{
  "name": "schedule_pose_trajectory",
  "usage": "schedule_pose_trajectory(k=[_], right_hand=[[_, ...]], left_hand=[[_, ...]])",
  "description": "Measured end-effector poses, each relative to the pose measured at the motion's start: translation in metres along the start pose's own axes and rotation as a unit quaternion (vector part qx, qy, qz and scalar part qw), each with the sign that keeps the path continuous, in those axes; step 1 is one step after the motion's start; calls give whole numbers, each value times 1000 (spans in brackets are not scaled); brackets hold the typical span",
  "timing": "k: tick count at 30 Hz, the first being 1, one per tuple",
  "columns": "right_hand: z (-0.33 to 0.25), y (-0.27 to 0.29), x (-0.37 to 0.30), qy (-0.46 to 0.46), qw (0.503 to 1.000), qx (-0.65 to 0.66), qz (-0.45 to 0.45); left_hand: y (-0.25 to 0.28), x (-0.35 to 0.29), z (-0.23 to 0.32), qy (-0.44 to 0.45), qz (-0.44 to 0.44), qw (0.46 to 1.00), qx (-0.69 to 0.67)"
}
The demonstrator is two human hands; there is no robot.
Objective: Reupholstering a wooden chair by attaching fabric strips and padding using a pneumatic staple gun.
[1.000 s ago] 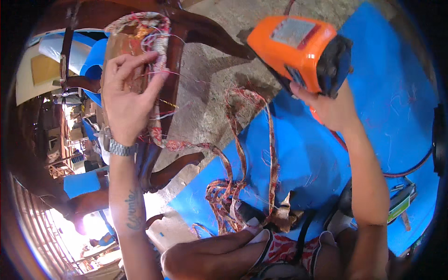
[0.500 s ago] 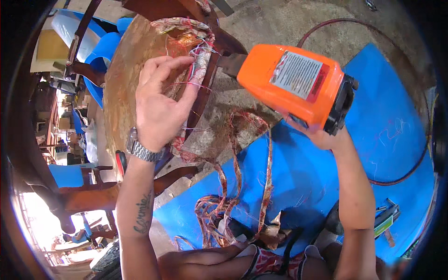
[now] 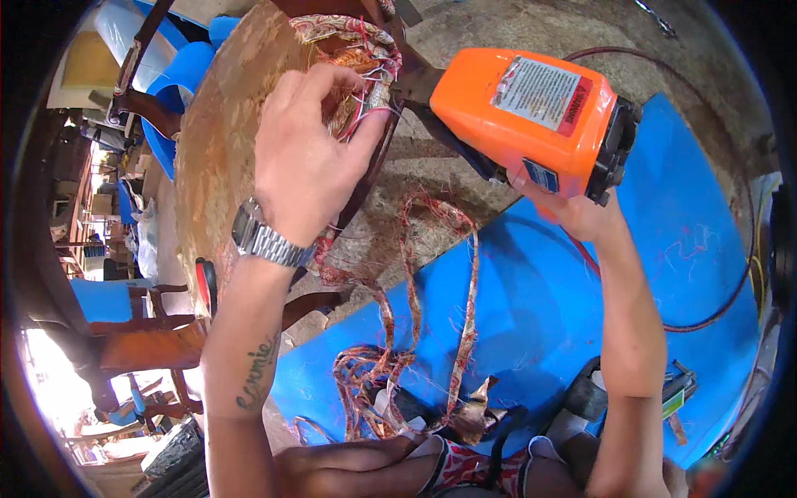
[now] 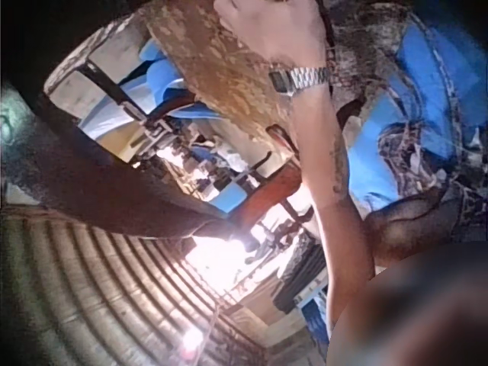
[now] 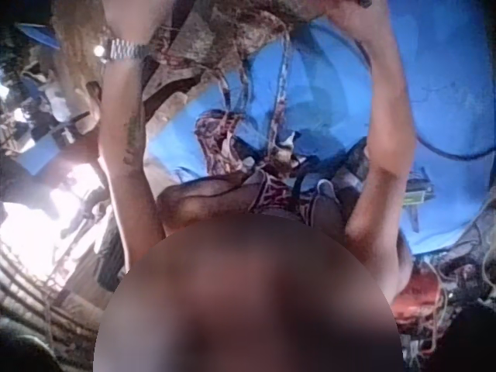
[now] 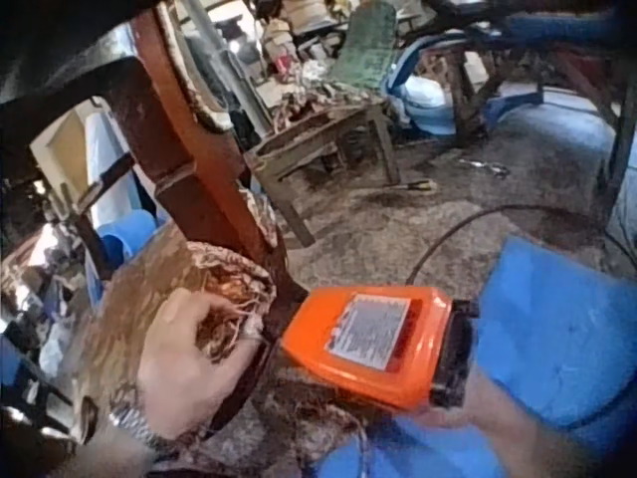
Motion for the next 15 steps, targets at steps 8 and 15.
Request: schedule_pose_trajectory(k=[8,15], right_hand=[[-3,5,-2,31,998,-58,-14],[-6,7,8,45,997,-59,-24]], left_hand=[[-4,-4,-2,4,24,999,-23],[-3,0,4,10,36,999,24]])
Point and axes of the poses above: each hand's wrist, its own x-axis towards the middle knuckle, its own y-axis out of the back of the hand, z = x × y, the point moved 2 cm from there along x, towards the middle knuckle, and after that the axes turned 13 degrees about z, right-handed, at the moved point
